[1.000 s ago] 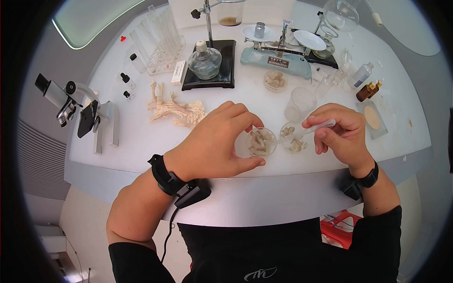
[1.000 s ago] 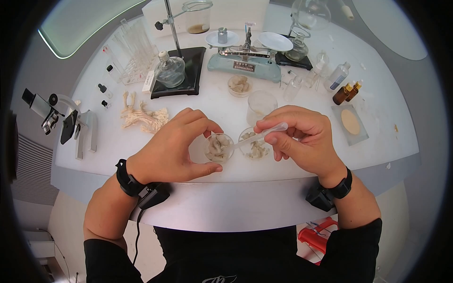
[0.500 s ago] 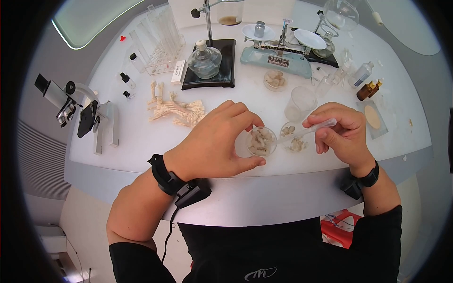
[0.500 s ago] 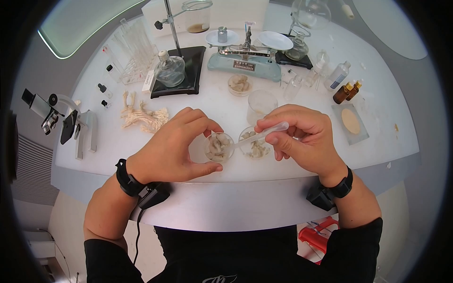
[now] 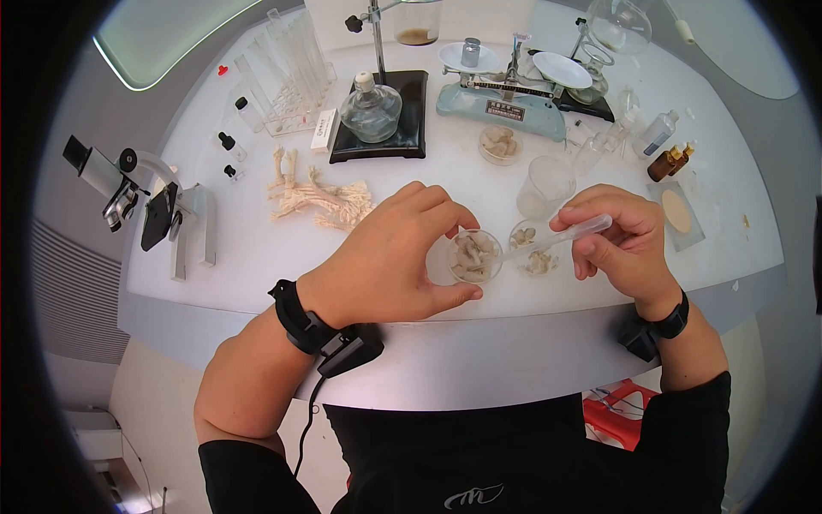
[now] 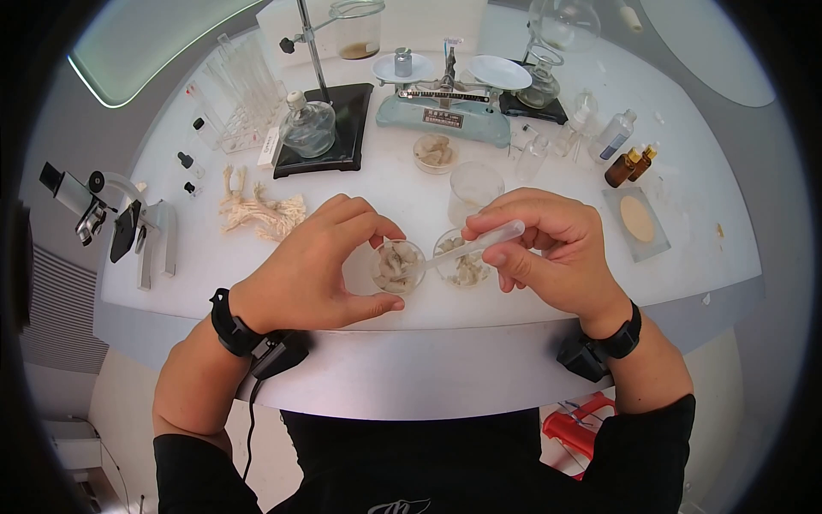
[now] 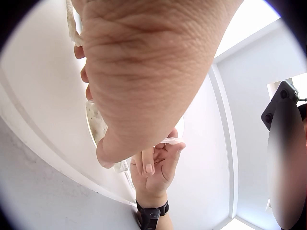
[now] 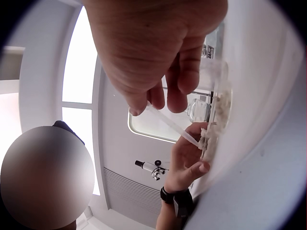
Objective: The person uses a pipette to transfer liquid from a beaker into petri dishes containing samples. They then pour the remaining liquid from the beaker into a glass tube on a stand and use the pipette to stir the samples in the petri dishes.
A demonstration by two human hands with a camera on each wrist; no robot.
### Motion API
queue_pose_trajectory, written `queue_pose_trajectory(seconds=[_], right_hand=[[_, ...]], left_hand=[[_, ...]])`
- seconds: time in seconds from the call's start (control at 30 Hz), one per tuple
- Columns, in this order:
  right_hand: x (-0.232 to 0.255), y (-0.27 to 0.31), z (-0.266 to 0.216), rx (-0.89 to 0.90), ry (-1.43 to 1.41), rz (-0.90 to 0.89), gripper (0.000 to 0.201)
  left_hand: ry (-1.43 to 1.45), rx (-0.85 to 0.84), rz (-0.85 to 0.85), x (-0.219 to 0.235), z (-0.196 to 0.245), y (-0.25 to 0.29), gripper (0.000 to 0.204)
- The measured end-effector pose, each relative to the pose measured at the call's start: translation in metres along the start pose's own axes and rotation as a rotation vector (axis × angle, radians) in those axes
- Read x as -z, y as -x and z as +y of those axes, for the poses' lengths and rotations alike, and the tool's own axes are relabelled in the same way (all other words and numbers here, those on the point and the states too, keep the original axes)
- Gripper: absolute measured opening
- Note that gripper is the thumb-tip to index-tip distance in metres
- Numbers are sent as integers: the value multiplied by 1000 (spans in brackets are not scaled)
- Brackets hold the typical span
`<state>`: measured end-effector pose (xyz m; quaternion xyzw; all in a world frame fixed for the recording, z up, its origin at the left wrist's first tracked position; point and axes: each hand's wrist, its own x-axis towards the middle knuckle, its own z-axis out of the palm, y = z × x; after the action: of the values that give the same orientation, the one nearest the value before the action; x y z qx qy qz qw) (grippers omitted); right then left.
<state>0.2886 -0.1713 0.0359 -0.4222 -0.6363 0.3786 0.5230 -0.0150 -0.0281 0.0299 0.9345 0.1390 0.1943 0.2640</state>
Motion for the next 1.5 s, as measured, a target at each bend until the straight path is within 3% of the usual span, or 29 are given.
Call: queue_pose_trajectory(seconds=[0.17, 0.3, 0.4, 0.73, 1.27, 1.5], right_hand=[[7, 0, -1, 21, 10, 48, 24], [19, -2, 1, 111, 16, 251, 33], [29, -11, -3, 199, 75, 595, 30], [31, -12, 5, 164, 217, 581, 16], [32, -13, 3, 142, 75, 568, 14], [32, -13, 0, 128, -57, 552, 20]], left_hand=[[-3, 2, -2, 1, 1, -1, 57], [1, -7, 3, 1, 1, -1, 57], [-1, -2, -4, 1, 3, -1, 57], [-13, 20, -30, 3, 7, -4, 57], [-12, 3, -10, 5, 9, 0, 58], [14, -10, -31, 8, 13, 1, 70]])
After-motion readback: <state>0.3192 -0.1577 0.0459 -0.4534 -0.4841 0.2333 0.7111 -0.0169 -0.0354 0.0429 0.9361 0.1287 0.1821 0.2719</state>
